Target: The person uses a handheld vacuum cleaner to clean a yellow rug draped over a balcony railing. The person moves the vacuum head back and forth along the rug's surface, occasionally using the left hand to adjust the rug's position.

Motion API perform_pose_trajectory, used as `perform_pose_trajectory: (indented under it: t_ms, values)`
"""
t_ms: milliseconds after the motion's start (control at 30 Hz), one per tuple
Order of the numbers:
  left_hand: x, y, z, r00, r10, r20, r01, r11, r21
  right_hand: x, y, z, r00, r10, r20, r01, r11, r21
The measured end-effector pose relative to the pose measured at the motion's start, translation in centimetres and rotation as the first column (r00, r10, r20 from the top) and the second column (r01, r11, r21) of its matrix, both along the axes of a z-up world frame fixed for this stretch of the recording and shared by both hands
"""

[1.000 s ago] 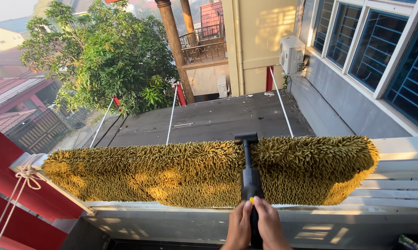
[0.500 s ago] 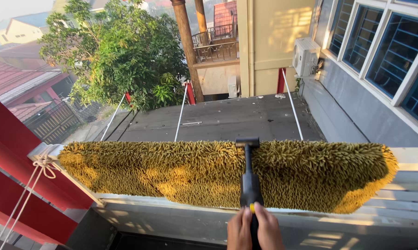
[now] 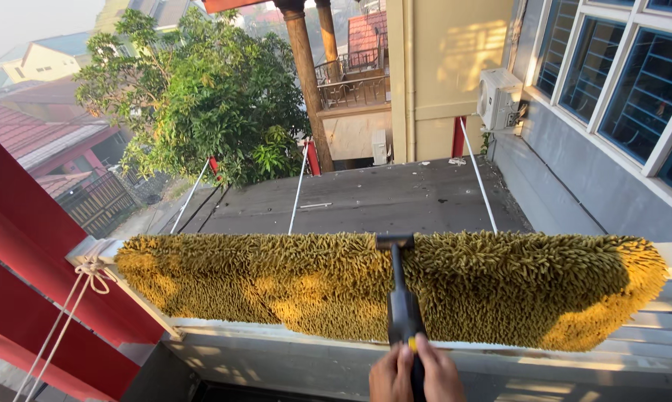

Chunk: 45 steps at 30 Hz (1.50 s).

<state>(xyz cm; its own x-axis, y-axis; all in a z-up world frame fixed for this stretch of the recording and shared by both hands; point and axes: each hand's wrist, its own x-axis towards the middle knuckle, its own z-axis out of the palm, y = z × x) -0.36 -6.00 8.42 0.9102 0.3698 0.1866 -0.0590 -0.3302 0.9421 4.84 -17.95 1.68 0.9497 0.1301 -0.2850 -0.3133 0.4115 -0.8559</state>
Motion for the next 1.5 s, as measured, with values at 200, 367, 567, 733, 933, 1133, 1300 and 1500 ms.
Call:
perform_pose_trajectory:
  t_ms: [200, 367, 567, 733, 933, 1133, 1300, 1500]
  values:
    - [-1.0, 1.7, -3.6, 0.997, 0.056, 0.055, -0.056, 0.998, 0.009, -0.8, 2.1, 0.4, 0.998, -0.03, 0.06, 0.04, 0.982, -0.183]
    - [-0.6, 2.6, 3.6, 0.986, 0.005, -0.17, -0.008, 1.0, -0.019, 0.2, 4.3, 4.8, 0.999, -0.018, 0.038, 0.022, 0.995, -0.096]
    - [-1.1, 4.8, -4.4, 0.998, -0.018, 0.053, 0.017, 0.999, 0.032, -1.9, 4.6, -1.3, 0.996, -0.036, 0.081, 0.049, 0.986, -0.162]
    - [-1.4, 5.4, 2.4, 0.985, -0.006, -0.17, 0.015, 0.999, 0.05, -0.6, 6.6, 3.5, 0.998, -0.039, 0.049, 0.049, 0.975, -0.217]
    - [-1.1, 7.1, -1.7, 0.997, -0.019, -0.068, 0.025, 0.996, 0.086, -2.1, 7.1, 1.5, 0.998, -0.049, 0.028, 0.054, 0.973, -0.223]
    - [-1.1, 8.0, -1.1, 0.998, 0.043, -0.035, -0.041, 0.997, 0.066, -1.9, 8.7, 3.4, 0.993, -0.041, 0.109, 0.074, 0.942, -0.327]
    - [-1.6, 9.1, 4.7, 0.984, -0.022, -0.175, 0.034, 0.997, 0.064, -0.4, 10.6, 4.6, 0.997, -0.07, 0.04, 0.075, 0.985, -0.154]
    - [-2.2, 11.2, -0.3, 0.998, -0.056, 0.003, 0.055, 0.997, 0.054, -3.2, 10.1, 0.8, 0.999, 0.005, 0.042, 0.01, 0.939, -0.345]
